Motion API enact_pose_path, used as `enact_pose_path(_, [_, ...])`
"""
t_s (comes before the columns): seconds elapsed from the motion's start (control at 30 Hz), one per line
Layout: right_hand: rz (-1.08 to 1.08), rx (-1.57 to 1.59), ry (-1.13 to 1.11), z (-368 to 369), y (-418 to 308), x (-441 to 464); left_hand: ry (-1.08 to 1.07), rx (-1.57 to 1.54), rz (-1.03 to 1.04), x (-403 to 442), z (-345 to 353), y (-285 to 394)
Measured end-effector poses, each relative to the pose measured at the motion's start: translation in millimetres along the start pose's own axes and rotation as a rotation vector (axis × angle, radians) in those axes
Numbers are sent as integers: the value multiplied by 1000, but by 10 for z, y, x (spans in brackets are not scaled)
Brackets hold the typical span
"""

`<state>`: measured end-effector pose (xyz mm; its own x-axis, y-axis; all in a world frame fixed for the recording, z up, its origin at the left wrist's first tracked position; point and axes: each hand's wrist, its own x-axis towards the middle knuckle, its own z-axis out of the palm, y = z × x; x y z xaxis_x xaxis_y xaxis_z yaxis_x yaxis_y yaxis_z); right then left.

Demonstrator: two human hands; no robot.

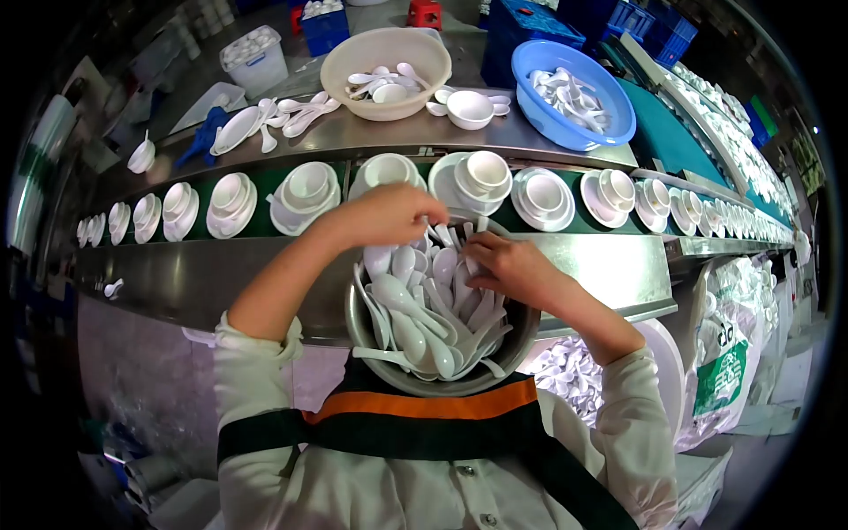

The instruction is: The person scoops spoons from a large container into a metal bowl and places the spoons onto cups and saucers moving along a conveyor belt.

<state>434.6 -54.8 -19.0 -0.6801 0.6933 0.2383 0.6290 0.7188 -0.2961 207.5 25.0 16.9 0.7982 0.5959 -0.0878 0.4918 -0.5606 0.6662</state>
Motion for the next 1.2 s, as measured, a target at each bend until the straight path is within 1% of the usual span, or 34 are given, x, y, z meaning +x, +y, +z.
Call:
enact_pose_path(0.03, [83, -48, -53, -52, -42, -17, -46, 181, 2, -79, 10, 125])
enact_pose_path(0.07, [92, -54, -54, -135, -60, -33, -48, 179, 13, -103, 96, 100])
enact_pose_path(0.13, [170, 196, -113, -346, -78, -38, 75, 318, 18, -118, 222, 3])
enact_pose_path(0.17, [138, 263, -87, -462, -75, -64, 87, 280, 2, -118, 218, -12])
enact_pose_path(0.2, [141, 257, -85, -548, -44, -110, 89, 281, 9, -127, 181, -3])
enact_pose_path(0.27, [565, 592, -32, -696, 48, -233, 121, 212, 33, -169, 73, 34])
enact_pose_path(0.33, [534, 1009, 371, -622, 303, -360, 207, 235, 80, -201, -81, 59])
enact_pose_path(0.37, [541, 1005, 536, -598, 413, -372, 257, 209, 80, -216, -175, 71])
enact_pose_path(0.4, [558, 904, 627, -548, 553, -383, 307, 185, 82, -221, -256, 73])
enact_pose_path(0.47, [685, 660, 739, -299, 922, -384, 428, 123, -1, -192, -370, 97])
enact_pose_path(0.53, [802, 342, 786, 125, 1237, -339, 468, 85, 25, -86, -384, 23])
enact_pose_path(0.6, [724, 86, 671, 567, 1423, -293, 575, -442, -113, 49, -307, -25])
enact_pose_path(0.63, [653, 114, 643, 741, 1417, -244, 593, -542, -27, 157, -217, -218])
enact_pose_path(0.67, [585, 142, 616, 857, 1378, -194, 595, -541, -29, 211, -140, -310])
enact_pose_path(0.73, [397, -63, 495, 821, 1268, -118, 603, -860, -134, 319, -7, -448])
enact_pose_path(0.77, [387, -81, 418, 734, 1211, -126, 574, -934, -176, 362, 54, -601])
enact_pose_path(0.8, [391, -82, 421, 615, 1142, -129, 570, -933, -174, 388, 106, -690])
enact_pose_path(0.87, [391, 42, 446, 319, 983, -113, 535, -972, -293, 425, 174, -785])
enact_pose_path(0.9, [391, 246, 448, 92, 809, -94, 556, -966, -319, 436, 203, -787])
enact_pose_path(0.93, [336, 402, 386, -110, 623, -87, 552, -966, -320, 457, 203, -789])
enact_pose_path(1.0, [165, 360, 232, -239, 411, -100, 480, -853, -332, 523, 198, -788])
enact_pose_path(1.07, [144, 202, 80, -178, 372, -150, 454, -815, -326, 614, 233, -789])
enact_pose_path(1.1, [137, 173, 140, -217, 320, -170, 432, -797, -299, 654, 250, -793])
enact_pose_path(1.13, [137, 167, 144, -259, 307, -211, 414, -778, -272, 687, 253, -800])
enact_pose_path(1.2, [392, 297, 257, -346, 344, -360, 402, -747, -293, 702, 245, -778])
